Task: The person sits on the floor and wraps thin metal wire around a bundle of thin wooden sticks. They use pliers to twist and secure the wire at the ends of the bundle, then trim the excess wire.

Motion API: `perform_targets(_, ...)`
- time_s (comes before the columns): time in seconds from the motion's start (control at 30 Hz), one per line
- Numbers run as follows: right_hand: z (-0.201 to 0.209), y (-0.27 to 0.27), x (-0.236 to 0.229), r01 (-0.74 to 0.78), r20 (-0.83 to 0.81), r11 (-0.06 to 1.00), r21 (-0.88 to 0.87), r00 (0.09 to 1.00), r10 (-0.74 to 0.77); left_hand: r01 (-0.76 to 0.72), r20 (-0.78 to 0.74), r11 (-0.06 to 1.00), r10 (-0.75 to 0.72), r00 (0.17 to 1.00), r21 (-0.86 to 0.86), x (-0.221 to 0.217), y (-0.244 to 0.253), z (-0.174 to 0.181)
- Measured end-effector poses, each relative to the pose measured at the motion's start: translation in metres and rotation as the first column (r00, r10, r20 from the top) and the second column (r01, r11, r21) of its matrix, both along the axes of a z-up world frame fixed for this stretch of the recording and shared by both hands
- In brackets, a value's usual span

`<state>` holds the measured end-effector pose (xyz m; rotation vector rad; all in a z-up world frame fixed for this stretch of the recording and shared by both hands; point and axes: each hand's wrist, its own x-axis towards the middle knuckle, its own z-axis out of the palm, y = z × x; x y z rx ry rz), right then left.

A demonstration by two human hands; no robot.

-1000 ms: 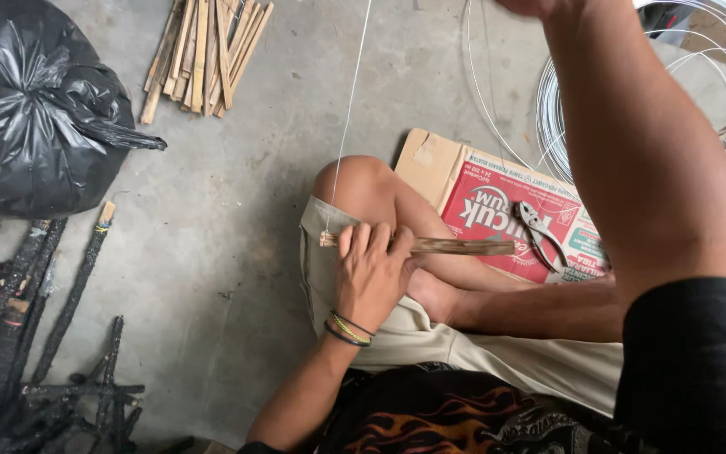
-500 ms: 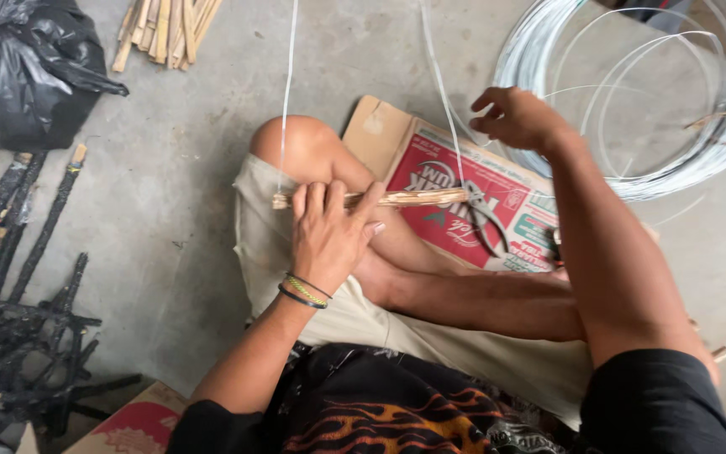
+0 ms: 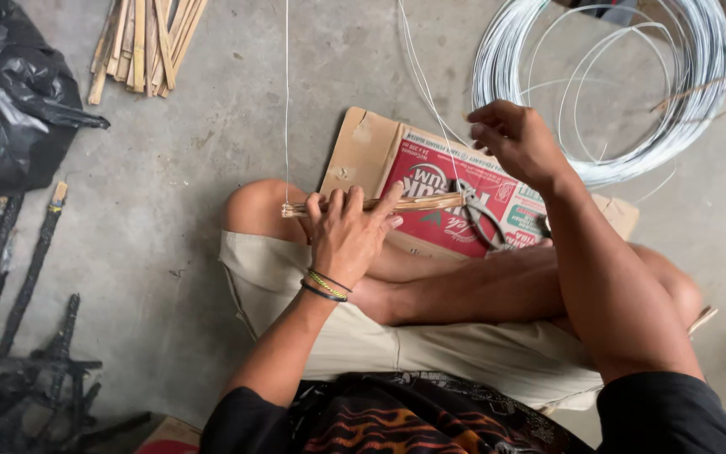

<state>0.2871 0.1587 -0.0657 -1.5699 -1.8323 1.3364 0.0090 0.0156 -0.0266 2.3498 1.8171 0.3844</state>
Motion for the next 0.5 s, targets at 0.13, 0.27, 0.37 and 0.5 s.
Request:
perform_targets(0.13, 0.036, -0.049, -0.03, -0.01, -0.401, 0.966, -0.258, 0.911, -0.098, 0.027, 0.01, 0.999, -0.027, 1.0, -0.042, -0.024, 0.005, -0.015)
perform_targets(0.27, 0.039, -0.103, -0.043, 0.042, -0.442, 0.917, -0.397, 0.867, -0.231, 0.062, 0.08, 0.998, -0.063, 0.995, 0.021, -0.049, 0.002, -0.017)
perform_targets(0.37, 0.015, -0.13, -0.052, 0.048, -0.511, 0.81, -0.584, 0.755, -0.412, 0.08, 0.089, 0.996, -0.077, 0.993, -0.028, -0.06, -0.001, -0.019)
perform_targets(0.5, -0.009, -0.138, -0.056, -0.072, -0.628, 0.738, -0.67, 0.585, -0.513, 0.081, 0.091, 0.997, -0.08, 0.993, -0.001, -0.064, -0.005, -0.01)
